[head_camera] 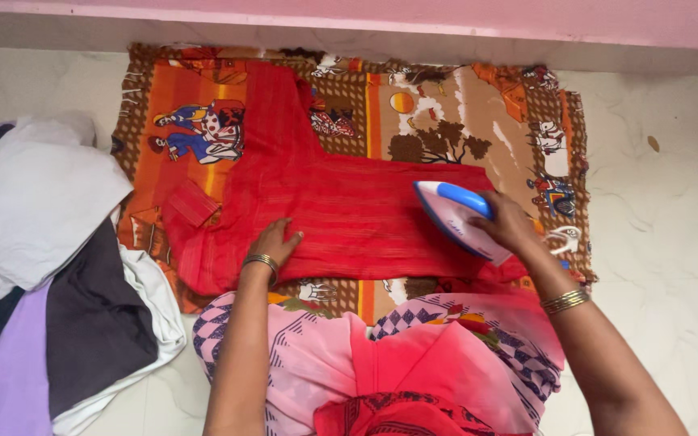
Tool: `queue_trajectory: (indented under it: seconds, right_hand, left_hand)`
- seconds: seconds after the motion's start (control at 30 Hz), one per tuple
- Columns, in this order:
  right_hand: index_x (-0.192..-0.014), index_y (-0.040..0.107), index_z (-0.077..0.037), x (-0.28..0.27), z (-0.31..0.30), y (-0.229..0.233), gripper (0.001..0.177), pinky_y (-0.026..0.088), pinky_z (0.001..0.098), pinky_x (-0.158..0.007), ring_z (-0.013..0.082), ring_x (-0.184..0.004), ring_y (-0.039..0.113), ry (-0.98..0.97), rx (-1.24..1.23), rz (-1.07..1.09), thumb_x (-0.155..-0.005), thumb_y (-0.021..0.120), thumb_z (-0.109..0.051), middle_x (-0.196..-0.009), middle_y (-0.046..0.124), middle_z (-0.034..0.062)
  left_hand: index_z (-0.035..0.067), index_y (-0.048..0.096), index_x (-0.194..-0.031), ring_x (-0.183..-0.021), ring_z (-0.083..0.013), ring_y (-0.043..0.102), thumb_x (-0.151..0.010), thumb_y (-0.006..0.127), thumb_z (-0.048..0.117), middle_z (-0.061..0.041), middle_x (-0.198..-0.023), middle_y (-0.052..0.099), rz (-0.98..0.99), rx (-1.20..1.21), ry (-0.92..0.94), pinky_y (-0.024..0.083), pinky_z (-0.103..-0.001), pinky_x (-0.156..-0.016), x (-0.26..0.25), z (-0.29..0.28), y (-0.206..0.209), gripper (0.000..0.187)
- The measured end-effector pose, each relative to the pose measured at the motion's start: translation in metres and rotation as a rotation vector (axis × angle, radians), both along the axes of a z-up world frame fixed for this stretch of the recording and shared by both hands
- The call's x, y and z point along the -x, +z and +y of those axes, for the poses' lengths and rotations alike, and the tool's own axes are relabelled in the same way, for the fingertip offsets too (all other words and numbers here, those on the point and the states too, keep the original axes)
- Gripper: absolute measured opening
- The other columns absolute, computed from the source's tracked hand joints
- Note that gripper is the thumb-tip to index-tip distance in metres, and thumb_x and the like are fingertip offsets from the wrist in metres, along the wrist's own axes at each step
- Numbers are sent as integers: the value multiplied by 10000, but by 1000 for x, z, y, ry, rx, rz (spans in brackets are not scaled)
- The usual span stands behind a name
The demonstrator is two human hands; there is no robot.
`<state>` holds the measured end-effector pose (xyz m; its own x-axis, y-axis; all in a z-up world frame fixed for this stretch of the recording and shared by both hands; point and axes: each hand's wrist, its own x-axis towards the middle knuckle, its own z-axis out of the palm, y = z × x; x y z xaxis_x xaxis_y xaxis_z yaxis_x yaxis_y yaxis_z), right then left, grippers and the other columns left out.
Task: The person buttons a red shirt, lays it flat on a patterned mat, and irons the body and sleeves using a handheld iron. The person folds the shirt after ironing.
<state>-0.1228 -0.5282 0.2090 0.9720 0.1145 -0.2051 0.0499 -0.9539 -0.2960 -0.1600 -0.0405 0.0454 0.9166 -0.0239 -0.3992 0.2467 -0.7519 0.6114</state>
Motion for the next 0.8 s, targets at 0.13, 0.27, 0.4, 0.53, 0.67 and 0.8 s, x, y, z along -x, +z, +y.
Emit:
queue_trajectory:
  seconds: [0.13, 0.27, 0.4, 0.53, 0.67, 0.8]
  right_hand:
    - [-1272, 646, -116, -8, 59, -26, 539, 537, 485, -854, 371, -1023, 697, 94, -118, 39, -791, 819, -284, -1108, 725, 177]
    - [-1296, 634, -154, -19, 112, -46, 527, 533, 502, -846, 376, -1039, 686, 209, -50, 31, -817, 796, -303, -1122, 726, 155]
    - [-1326, 602, -163, -24, 141, -61, 558, 527, 513, -843, 374, -1049, 673, 285, -102, -19, -820, 786, -309, -1158, 712, 150]
    - [-1365, 586, -193, -24, 147, -68, 552, 532, 506, -841, 379, -1046, 666, 292, -89, -7, -860, 754, -342, -1127, 698, 145]
    - [-1363, 584, -175, -23, 134, -66, 528, 514, 521, -847, 384, -1060, 656, 348, -20, -46, -885, 730, -348, -1119, 690, 149]
    - [-1397, 574, -164, -21, 131, -69, 520, 524, 507, -881, 384, -1078, 642, 362, -85, -40, -916, 689, -325, -1150, 679, 162]
  left_hand:
    - [150, 632, -1351, -1275, -362, 592, -906, 641, 506, -182, -1343, 649, 16, -33, -17, 478, -466, -1073, 2, 0, -13, 570]
    - [198, 706, -1272, -1212, -370, 626, -901, 641, 492, -193, -1267, 674, 98, -69, -24, 501, -468, -1033, 2, 4, -17, 477]
    - [201, 713, -1250, -1238, -343, 621, -894, 666, 496, -154, -1287, 686, 58, -103, -42, 489, -480, -1055, 0, 1, -16, 464]
    - [243, 694, -1281, -1282, -318, 588, -877, 675, 499, -123, -1327, 664, 114, -173, -51, 457, -506, -1077, 1, 0, -9, 478]
    - [262, 660, -1320, -1332, -318, 535, -868, 684, 524, -110, -1381, 614, 156, -187, -66, 417, -537, -1097, -1, -2, -2, 523]
    - [289, 659, -1326, -1358, -326, 502, -857, 697, 524, -116, -1403, 583, 165, -170, -62, 396, -547, -1113, -3, -4, 2, 526]
